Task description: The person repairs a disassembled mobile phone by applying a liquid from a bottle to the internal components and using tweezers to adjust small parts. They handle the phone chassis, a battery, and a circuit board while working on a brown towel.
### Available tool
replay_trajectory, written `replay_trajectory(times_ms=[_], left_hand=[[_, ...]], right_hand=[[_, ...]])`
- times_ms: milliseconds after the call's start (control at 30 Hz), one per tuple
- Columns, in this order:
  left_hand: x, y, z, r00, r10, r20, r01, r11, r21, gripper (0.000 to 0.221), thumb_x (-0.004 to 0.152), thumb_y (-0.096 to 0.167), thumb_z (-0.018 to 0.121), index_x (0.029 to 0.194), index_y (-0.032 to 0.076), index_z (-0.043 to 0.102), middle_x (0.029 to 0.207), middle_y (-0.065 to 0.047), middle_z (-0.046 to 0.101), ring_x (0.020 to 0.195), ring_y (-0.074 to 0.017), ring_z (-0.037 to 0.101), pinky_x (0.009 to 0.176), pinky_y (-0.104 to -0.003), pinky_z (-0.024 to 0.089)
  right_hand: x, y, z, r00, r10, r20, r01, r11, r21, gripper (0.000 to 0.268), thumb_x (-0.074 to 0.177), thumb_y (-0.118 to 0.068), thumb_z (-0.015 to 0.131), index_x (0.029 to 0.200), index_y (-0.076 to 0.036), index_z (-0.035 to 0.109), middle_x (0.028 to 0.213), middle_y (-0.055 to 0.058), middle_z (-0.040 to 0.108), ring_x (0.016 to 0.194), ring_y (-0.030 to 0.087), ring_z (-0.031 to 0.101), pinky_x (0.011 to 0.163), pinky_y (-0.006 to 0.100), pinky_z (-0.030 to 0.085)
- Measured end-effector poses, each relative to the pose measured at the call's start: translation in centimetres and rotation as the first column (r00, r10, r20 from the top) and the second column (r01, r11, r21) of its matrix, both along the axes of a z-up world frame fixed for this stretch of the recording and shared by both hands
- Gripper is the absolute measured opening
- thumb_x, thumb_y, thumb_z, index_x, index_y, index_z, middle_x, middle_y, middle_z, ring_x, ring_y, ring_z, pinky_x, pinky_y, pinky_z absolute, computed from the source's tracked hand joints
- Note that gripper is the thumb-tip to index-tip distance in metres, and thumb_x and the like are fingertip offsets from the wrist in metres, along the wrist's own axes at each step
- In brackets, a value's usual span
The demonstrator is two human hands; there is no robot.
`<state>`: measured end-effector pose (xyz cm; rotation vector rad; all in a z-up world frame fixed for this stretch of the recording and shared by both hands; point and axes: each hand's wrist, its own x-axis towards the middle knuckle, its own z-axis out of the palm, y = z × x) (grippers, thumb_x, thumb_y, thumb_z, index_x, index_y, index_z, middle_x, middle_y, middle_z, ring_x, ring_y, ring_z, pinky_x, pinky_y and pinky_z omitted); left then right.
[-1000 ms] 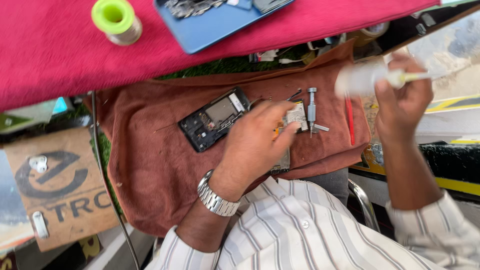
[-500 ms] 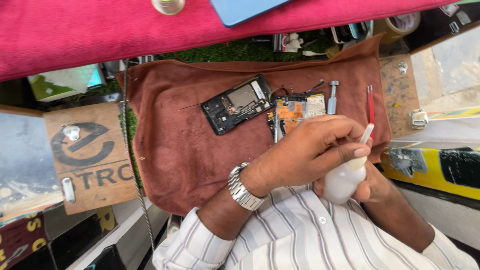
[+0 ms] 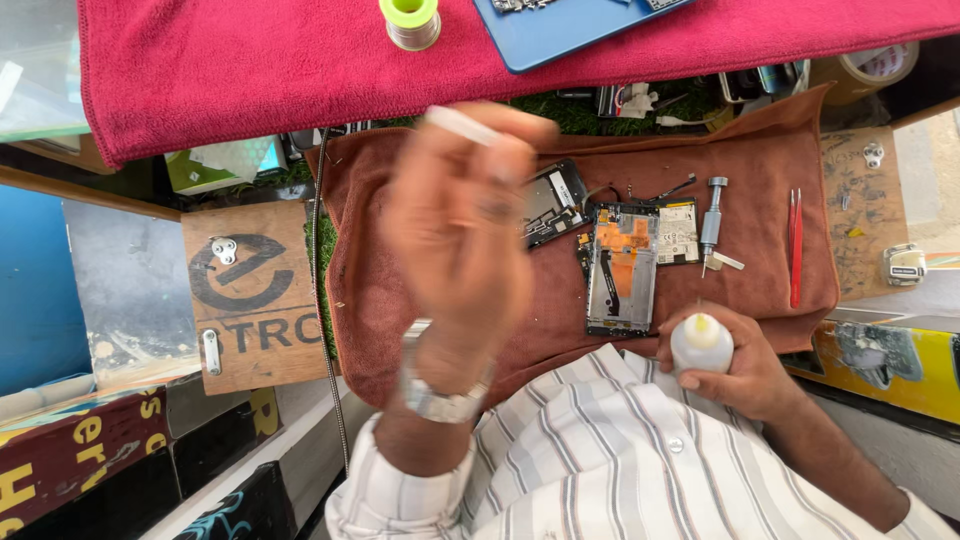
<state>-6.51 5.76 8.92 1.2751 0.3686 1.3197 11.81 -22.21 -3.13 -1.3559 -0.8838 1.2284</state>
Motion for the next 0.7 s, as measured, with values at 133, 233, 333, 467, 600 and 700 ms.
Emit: replay_trajectory(times_ms=[133,233,333,467,600,700], left_hand=[[-4.1,6.2,1.3,0.541,0.758,-0.365,-0.431,0.622,0.653,0.014,0.109,0.021,0.075,0.116,0.010,0.072,0.087,0.000,0.066,0.073,-0.0102,0.050,0.067,-0.026,0.037],[-5.7,8.8,3.1,0.445,0.775,-0.450,-0.411,0.623,0.666,0.034,0.106,0.032,0.080,0.128,0.012,0.064,0.084,0.009,0.066,0.076,-0.0076,0.058,0.070,-0.028,0.047],[-5.9,9.6,3.3,0.496,0.610,-0.618,-0.451,0.789,0.417,0.045,0.095,0.038,0.077,0.125,0.009,0.060,0.082,0.009,0.061,0.072,-0.0093,0.056,0.068,-0.031,0.046],[-4.6,8.5,-0.9,0.388,0.863,-0.323,-0.394,0.472,0.788,0.021,0.109,0.021,0.067,0.116,0.005,0.056,0.103,-0.004,0.060,0.092,-0.0201,0.055,0.081,-0.037,0.047],[-1.0,3.7,-5.5,0.586,0.566,-0.580,-0.207,0.796,0.568,0.019,0.110,0.020,0.070,0.106,0.004,0.062,0.097,-0.006,0.060,0.082,-0.0199,0.058,0.073,-0.037,0.048],[2.7,-1.2,-6.3,0.336,0.137,-0.932,0.180,0.962,0.206,0.023,0.089,0.033,0.078,0.088,0.011,0.072,0.080,-0.009,0.074,0.073,-0.0326,0.072,0.063,-0.046,0.054]], right_hand=[[-0.4,0.3,-0.3,0.992,-0.125,0.007,0.125,0.991,-0.041,0.055,0.080,-0.023,0.084,0.124,0.001,0.061,0.094,0.010,0.074,0.089,0.017,0.070,0.081,0.033,0.058],[-0.5,0.6,-0.1,0.992,-0.122,0.034,0.122,0.992,-0.016,0.053,0.082,-0.021,0.084,0.124,0.000,0.061,0.096,0.008,0.073,0.091,0.014,0.068,0.083,0.031,0.058],[-0.6,1.1,-0.5,0.992,-0.118,0.034,0.119,0.993,-0.007,0.053,0.080,-0.020,0.085,0.124,-0.002,0.061,0.098,0.006,0.072,0.091,0.012,0.069,0.082,0.029,0.058],[-1.0,0.8,-0.4,0.984,-0.171,-0.043,0.170,0.985,-0.030,0.059,0.082,-0.018,0.086,0.131,-0.004,0.055,0.100,0.005,0.070,0.093,0.010,0.067,0.082,0.028,0.058],[-0.4,0.8,-0.5,0.966,-0.258,0.026,0.258,0.966,0.003,0.065,0.084,-0.018,0.085,0.132,-0.009,0.042,0.107,0.003,0.065,0.094,0.009,0.064,0.081,0.026,0.055],[0.1,0.7,-0.4,0.949,-0.301,0.095,0.303,0.953,-0.010,0.062,0.086,-0.020,0.083,0.128,-0.010,0.039,0.107,0.002,0.063,0.092,0.008,0.064,0.078,0.025,0.055]])
